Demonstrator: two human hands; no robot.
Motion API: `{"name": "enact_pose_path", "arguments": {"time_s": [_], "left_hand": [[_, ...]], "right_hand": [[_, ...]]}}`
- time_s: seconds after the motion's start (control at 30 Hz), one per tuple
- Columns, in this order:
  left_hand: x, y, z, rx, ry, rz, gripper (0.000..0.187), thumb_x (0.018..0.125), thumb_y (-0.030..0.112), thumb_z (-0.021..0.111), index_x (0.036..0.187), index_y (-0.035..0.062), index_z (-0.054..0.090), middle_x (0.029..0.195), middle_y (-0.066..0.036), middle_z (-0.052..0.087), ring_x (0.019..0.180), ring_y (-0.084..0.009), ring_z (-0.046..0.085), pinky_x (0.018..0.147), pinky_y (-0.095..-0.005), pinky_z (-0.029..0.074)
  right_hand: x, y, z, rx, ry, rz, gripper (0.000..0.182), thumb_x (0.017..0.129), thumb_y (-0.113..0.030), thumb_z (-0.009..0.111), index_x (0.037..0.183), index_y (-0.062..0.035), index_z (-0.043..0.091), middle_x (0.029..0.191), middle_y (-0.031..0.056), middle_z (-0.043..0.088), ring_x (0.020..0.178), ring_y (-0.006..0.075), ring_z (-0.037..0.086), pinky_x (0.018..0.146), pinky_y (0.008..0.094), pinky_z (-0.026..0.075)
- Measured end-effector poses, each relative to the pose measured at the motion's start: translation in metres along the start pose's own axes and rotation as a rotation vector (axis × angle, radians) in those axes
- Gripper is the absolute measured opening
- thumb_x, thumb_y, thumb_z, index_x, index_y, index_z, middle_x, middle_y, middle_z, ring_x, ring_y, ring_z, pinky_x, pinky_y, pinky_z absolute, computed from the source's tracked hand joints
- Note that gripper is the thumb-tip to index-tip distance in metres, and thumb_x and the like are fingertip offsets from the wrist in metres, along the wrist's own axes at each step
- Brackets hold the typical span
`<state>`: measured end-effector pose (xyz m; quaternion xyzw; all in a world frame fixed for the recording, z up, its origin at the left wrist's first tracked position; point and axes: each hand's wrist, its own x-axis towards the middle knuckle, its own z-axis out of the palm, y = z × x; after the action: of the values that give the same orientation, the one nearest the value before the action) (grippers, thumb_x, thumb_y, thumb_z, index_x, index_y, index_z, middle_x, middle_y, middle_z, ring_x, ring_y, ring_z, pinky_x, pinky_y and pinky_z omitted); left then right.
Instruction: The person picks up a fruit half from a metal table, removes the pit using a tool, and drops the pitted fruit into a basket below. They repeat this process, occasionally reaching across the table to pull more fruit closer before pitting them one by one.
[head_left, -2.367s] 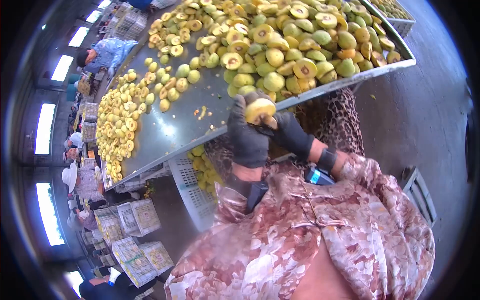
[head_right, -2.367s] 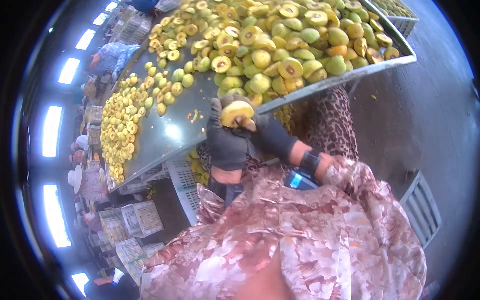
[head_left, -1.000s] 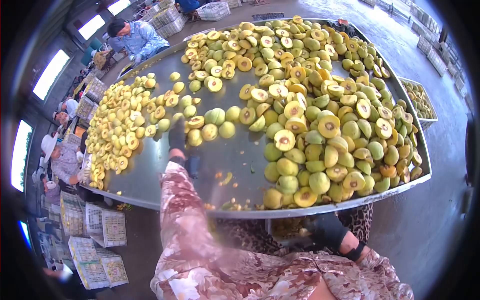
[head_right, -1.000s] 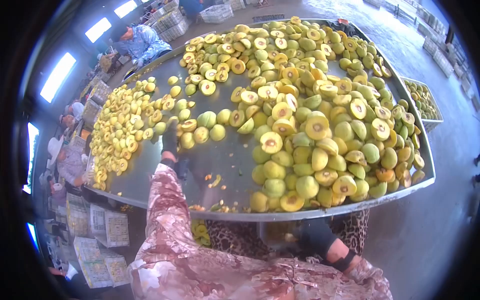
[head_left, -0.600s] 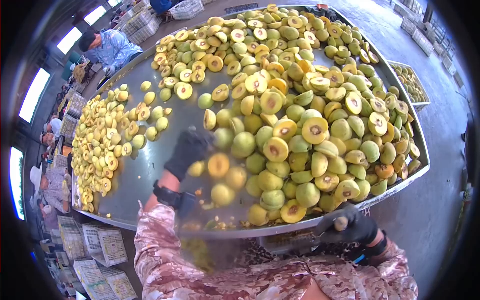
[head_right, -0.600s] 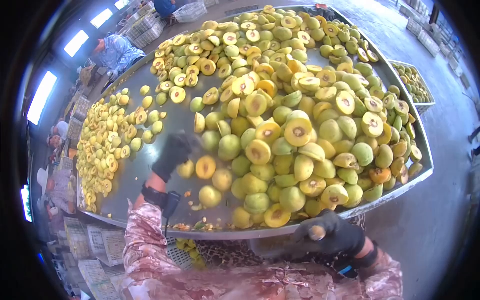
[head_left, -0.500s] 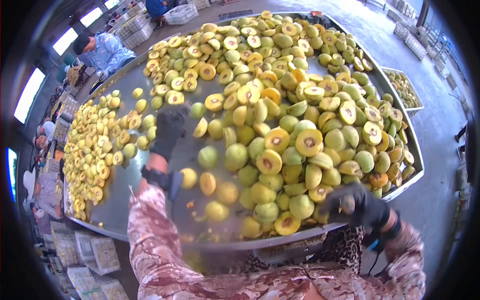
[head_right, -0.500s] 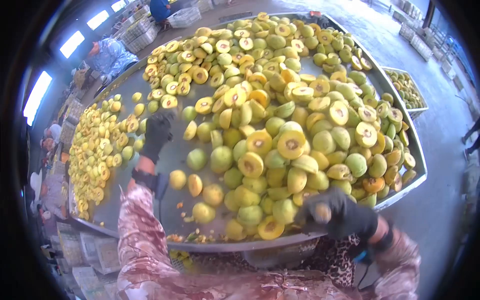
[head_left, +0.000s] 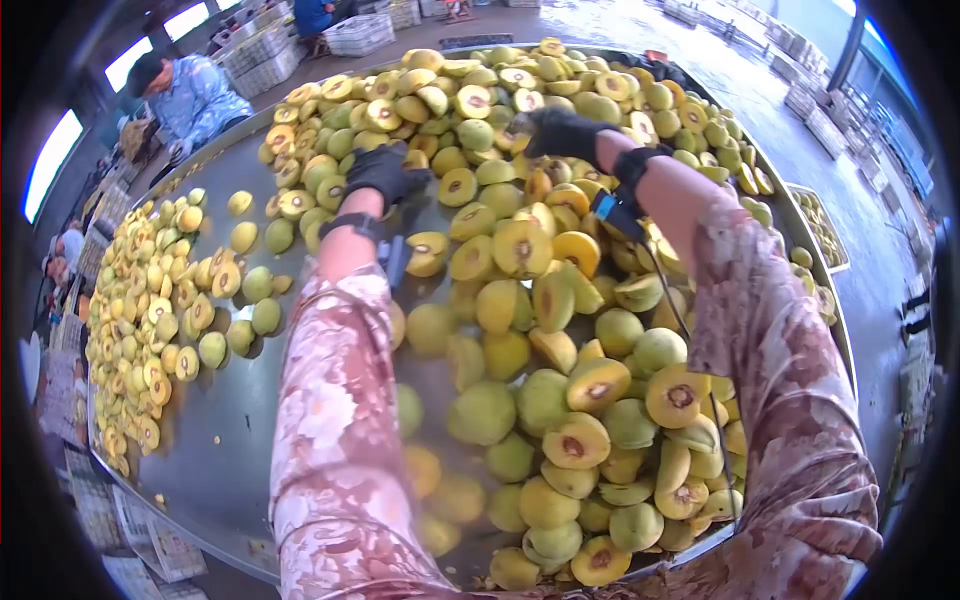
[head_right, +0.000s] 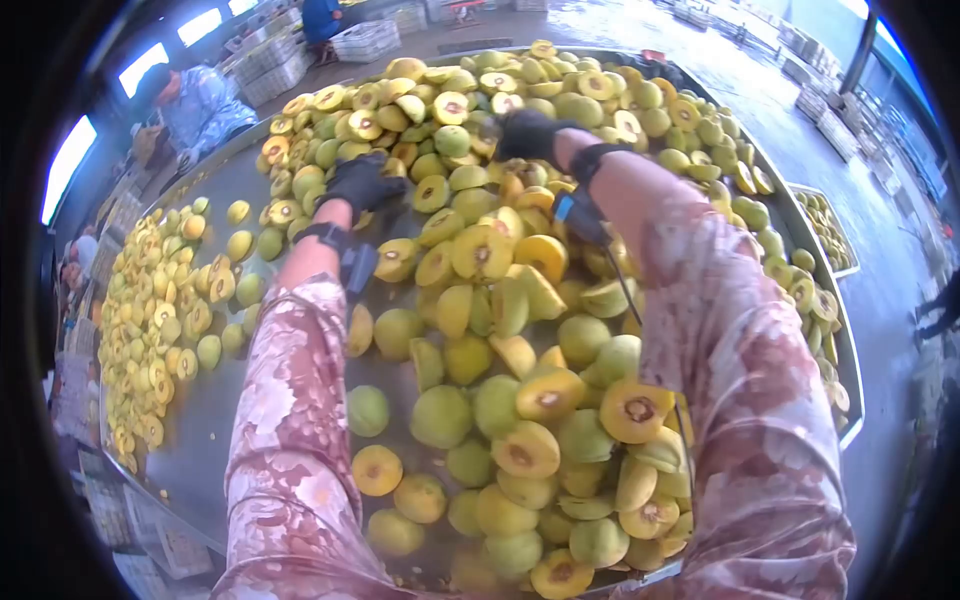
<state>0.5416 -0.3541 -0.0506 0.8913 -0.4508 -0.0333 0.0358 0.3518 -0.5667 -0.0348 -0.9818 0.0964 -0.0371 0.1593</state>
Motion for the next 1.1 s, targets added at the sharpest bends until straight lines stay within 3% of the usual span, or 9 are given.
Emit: {"name": "enact_pose_path", "arguments": {"time_s": [0.1, 0.33, 0.57, 0.7, 0.83, 0.9, 1.0, 1.07, 1.1], "left_hand": [[-0.029, 0.007, 0.019, -0.376, -0.053, 0.061, 0.057, 0.084, 0.043, 0.072, 0.124, 0.0038, 0.065, 0.116, -0.023, 0.069, 0.105, -0.034, 0.069, 0.092, -0.0406, 0.054], [-0.181, 0.012, 0.013, -0.788, -0.22, 0.09, 0.036, 0.088, 0.02, 0.073, 0.118, 0.0004, 0.068, 0.099, -0.019, 0.07, 0.079, -0.0247, 0.071, 0.062, -0.0361, 0.056], [-0.301, 0.004, 0.052, -0.461, 0.193, 0.304, 0.021, 0.086, 0.008, 0.066, 0.105, 0.0001, 0.067, 0.106, -0.025, 0.067, 0.097, -0.0422, 0.066, 0.087, -0.0444, 0.053], [-0.337, 0.033, 0.051, -0.353, 0.074, 0.216, 0.027, 0.085, 0.007, 0.065, 0.112, 0.0034, 0.068, 0.1, -0.018, 0.061, 0.096, -0.0351, 0.064, 0.083, -0.0432, 0.052], [-0.302, -0.008, 0.024, 0.063, 0.07, 0.795, 0.016, 0.08, 0.013, 0.066, 0.095, 0.0091, 0.07, 0.087, -0.014, 0.071, 0.084, -0.0385, 0.069, 0.075, -0.0449, 0.056], [-0.253, -0.043, 0.008, 0.321, 0.257, 0.501, 0.016, 0.083, 0.023, 0.065, 0.089, 0.0096, 0.071, 0.087, -0.017, 0.07, 0.083, -0.0382, 0.068, 0.071, -0.0461, 0.054], [-0.179, -0.101, 0.009, -0.18, 0.621, -0.055, 0.039, 0.089, 0.039, 0.068, 0.102, 0.0031, 0.07, 0.085, -0.023, 0.071, 0.08, -0.0411, 0.069, 0.071, -0.0486, 0.054], [-0.132, -0.115, 0.011, -0.376, 0.353, -0.531, 0.057, 0.082, 0.048, 0.076, 0.114, 0.0009, 0.069, 0.093, -0.021, 0.074, 0.087, -0.0358, 0.072, 0.076, -0.0452, 0.055], [-0.111, -0.115, 0.02, -0.446, 0.259, -0.587, 0.052, 0.08, 0.05, 0.079, 0.099, 0.0026, 0.071, 0.072, -0.017, 0.071, 0.067, -0.03, 0.07, 0.065, -0.0428, 0.053]], "right_hand": [[-0.017, -0.019, 0.027, -0.207, 0.059, -0.283, 0.056, 0.078, -0.037, 0.074, 0.129, -0.0176, 0.064, 0.106, 0.0167, 0.071, 0.096, 0.0313, 0.068, 0.089, 0.0434, 0.053], [-0.153, -0.111, -0.004, -0.002, -0.282, -0.087, 0.053, 0.08, -0.033, 0.076, 0.131, -0.0242, 0.064, 0.114, 0.0102, 0.072, 0.104, 0.0295, 0.068, 0.094, 0.0416, 0.052], [-0.268, -0.151, -0.021, 0.022, -0.467, -0.274, 0.051, 0.077, -0.026, 0.08, 0.126, -0.0183, 0.066, 0.131, 0.0137, 0.062, 0.111, 0.0346, 0.063, 0.097, 0.042, 0.051], [-0.364, -0.208, -0.014, -0.293, -0.044, -0.269, 0.041, 0.082, -0.031, 0.074, 0.121, -0.0209, 0.068, 0.141, 0.0085, 0.052, 0.111, 0.0356, 0.061, 0.096, 0.0476, 0.047], [-0.409, -0.217, 0.012, -0.368, 0.239, -0.3, 0.039, 0.074, -0.019, 0.071, 0.112, -0.0226, 0.071, 0.139, 0.0025, 0.055, 0.138, 0.043, 0.037, 0.104, 0.0652, 0.035], [-0.424, -0.215, 0.017, -0.319, 0.235, -0.265, 0.04, 0.073, -0.015, 0.069, 0.112, -0.023, 0.071, 0.142, -0.0011, 0.056, 0.143, 0.0459, 0.03, 0.11, 0.0702, 0.028], [-0.432, -0.219, 0.008, -0.195, 0.19, -0.206, 0.039, 0.072, -0.014, 0.07, 0.11, -0.0228, 0.071, 0.147, -0.0025, 0.054, 0.147, 0.0457, 0.026, 0.113, 0.0674, 0.028], [-0.432, -0.215, 0.012, -0.201, 0.201, -0.192, 0.038, 0.072, -0.017, 0.071, 0.109, -0.0226, 0.071, 0.147, -0.0019, 0.054, 0.146, 0.0449, 0.028, 0.113, 0.0658, 0.029], [-0.433, -0.213, 0.015, -0.223, 0.199, -0.179, 0.038, 0.072, -0.019, 0.071, 0.109, -0.0226, 0.071, 0.146, -0.0015, 0.054, 0.146, 0.0445, 0.029, 0.112, 0.0654, 0.03]]}}
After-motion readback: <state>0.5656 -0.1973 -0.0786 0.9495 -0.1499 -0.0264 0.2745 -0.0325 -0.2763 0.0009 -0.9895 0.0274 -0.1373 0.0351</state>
